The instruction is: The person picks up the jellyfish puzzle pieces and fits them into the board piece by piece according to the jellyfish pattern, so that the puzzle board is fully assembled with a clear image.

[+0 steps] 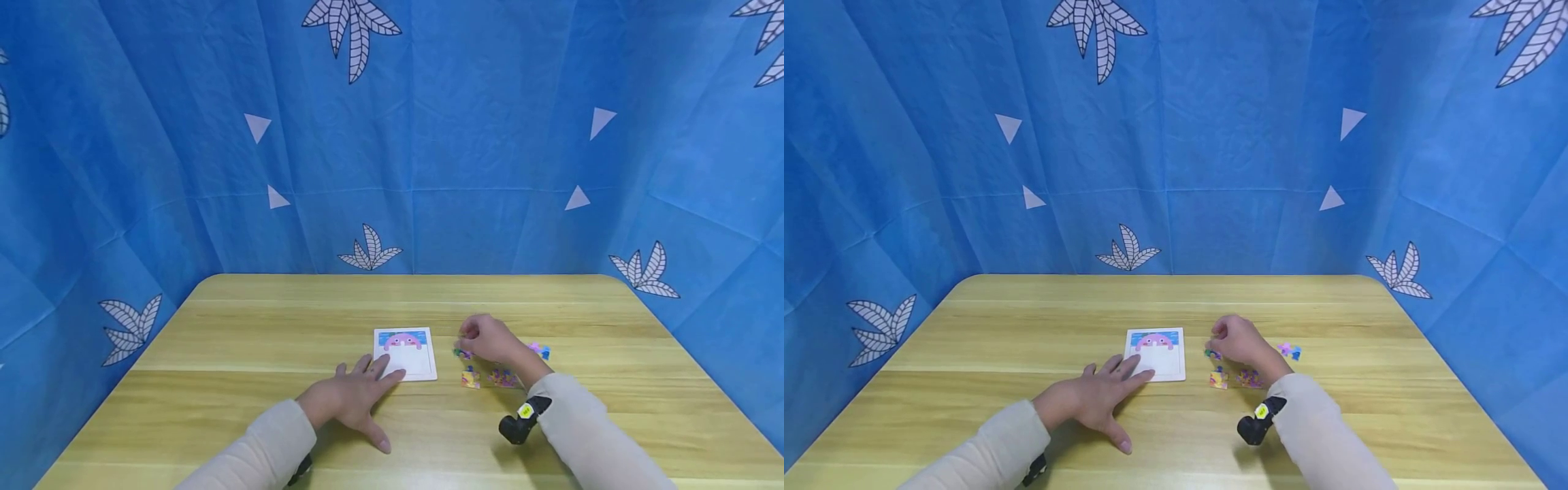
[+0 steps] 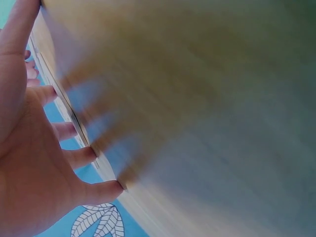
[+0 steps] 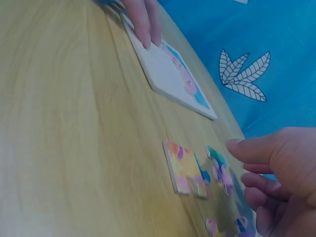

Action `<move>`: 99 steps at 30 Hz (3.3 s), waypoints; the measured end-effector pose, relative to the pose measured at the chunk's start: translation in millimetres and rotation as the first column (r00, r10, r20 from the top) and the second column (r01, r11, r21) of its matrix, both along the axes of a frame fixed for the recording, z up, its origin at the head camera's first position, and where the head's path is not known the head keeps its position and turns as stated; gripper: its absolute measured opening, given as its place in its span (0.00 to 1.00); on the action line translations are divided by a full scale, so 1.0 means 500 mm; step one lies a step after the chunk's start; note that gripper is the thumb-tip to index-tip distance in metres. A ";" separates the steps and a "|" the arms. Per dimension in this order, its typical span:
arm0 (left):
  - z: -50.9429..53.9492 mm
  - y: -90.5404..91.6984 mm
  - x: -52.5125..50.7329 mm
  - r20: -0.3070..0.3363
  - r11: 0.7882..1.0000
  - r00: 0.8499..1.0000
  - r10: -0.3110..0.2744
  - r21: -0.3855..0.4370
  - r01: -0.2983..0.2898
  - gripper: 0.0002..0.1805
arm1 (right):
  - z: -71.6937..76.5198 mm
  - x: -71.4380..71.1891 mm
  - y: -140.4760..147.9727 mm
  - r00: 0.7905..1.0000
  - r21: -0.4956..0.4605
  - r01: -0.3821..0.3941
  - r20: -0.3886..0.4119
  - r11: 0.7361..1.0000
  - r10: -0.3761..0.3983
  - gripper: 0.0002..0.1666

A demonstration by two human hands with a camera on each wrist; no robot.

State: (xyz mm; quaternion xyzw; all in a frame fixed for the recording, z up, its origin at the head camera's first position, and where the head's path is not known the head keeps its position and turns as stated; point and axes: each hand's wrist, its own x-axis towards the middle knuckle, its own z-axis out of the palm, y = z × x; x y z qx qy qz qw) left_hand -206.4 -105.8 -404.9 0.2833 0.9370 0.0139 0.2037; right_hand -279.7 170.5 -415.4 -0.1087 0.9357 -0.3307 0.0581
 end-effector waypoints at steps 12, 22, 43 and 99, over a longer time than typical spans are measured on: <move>0.005 0.005 0.003 -0.003 1.000 1.000 -0.002 -0.013 0.002 0.64 | -0.016 0.014 0.015 0.998 0.019 -0.058 0.007 0.998 0.058 0.14; 0.005 0.007 0.003 -0.002 1.000 1.000 0.005 -0.019 -0.005 0.64 | -0.021 0.017 0.008 0.999 -0.007 -0.038 0.000 0.999 0.038 0.11; 0.022 0.007 0.029 -0.041 0.993 0.999 -0.022 -0.115 0.017 0.63 | -0.029 0.019 0.005 0.993 -0.060 -0.049 -0.111 0.997 0.042 0.13; 0.009 0.002 0.026 -0.049 0.993 0.997 -0.059 -0.110 0.054 0.63 | -0.049 0.006 -0.203 0.996 -0.324 -0.084 -0.028 0.942 0.079 0.07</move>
